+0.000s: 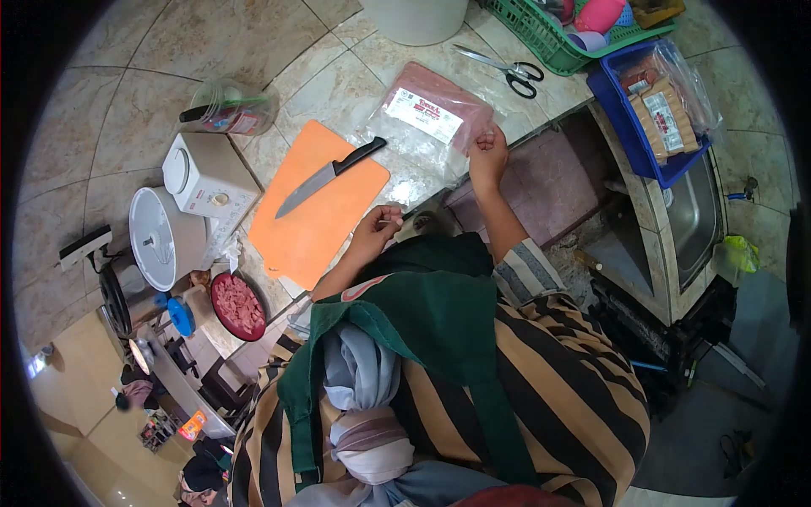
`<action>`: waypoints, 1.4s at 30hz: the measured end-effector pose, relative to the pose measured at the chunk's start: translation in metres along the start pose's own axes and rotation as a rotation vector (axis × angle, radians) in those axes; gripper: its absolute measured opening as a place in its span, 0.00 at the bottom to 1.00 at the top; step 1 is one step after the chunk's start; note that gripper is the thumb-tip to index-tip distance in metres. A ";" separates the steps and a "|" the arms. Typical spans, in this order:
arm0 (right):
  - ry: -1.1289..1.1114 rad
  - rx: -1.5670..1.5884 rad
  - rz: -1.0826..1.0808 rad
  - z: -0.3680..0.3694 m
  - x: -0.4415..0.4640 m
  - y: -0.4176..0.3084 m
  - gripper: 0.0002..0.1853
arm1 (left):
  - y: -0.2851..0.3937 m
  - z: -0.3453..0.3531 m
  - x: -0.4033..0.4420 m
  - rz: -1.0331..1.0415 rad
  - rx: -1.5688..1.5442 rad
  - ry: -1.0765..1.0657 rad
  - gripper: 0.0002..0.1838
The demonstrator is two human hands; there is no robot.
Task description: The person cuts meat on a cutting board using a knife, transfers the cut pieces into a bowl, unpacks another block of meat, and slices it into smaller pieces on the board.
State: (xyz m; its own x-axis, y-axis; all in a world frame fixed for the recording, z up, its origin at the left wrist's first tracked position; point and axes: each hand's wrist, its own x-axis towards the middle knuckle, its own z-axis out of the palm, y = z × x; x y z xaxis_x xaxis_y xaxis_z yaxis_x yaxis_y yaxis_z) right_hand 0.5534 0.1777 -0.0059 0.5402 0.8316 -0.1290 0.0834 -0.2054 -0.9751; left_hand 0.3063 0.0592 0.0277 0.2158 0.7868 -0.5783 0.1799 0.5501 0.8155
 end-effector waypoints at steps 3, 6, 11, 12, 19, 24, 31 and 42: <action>0.004 -0.077 -0.038 0.000 0.004 0.009 0.20 | -0.002 -0.001 0.000 0.008 -0.011 -0.007 0.15; 0.079 -0.115 -0.069 0.001 0.003 0.007 0.19 | 0.000 0.000 -0.002 -0.008 -0.016 -0.003 0.15; 0.106 -0.125 -0.039 0.002 0.010 0.020 0.16 | -0.001 -0.001 -0.001 -0.010 -0.024 0.007 0.17; 0.114 -0.124 -0.020 0.001 0.009 0.017 0.15 | -0.001 -0.002 -0.001 -0.010 -0.022 0.007 0.17; 0.108 -0.181 -0.171 0.000 0.008 0.012 0.12 | 0.001 -0.001 -0.001 -0.018 -0.029 0.027 0.18; 0.092 -0.048 -0.062 0.002 0.010 0.009 0.12 | 0.003 0.001 -0.002 -0.026 -0.038 0.037 0.18; 0.009 -0.128 -0.050 0.003 0.018 0.027 0.08 | -0.001 0.001 -0.002 -0.024 -0.035 0.045 0.18; -0.018 -0.066 -0.088 0.006 0.011 0.025 0.07 | 0.000 0.001 -0.012 -0.016 -0.046 0.074 0.17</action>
State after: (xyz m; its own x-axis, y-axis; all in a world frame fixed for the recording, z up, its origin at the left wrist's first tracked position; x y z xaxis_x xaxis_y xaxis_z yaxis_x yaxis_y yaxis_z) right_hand 0.5562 0.1849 -0.0325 0.5135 0.8568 -0.0476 0.1848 -0.1646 -0.9689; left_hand 0.3051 0.0491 0.0350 0.1417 0.7955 -0.5891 0.1381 0.5734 0.8075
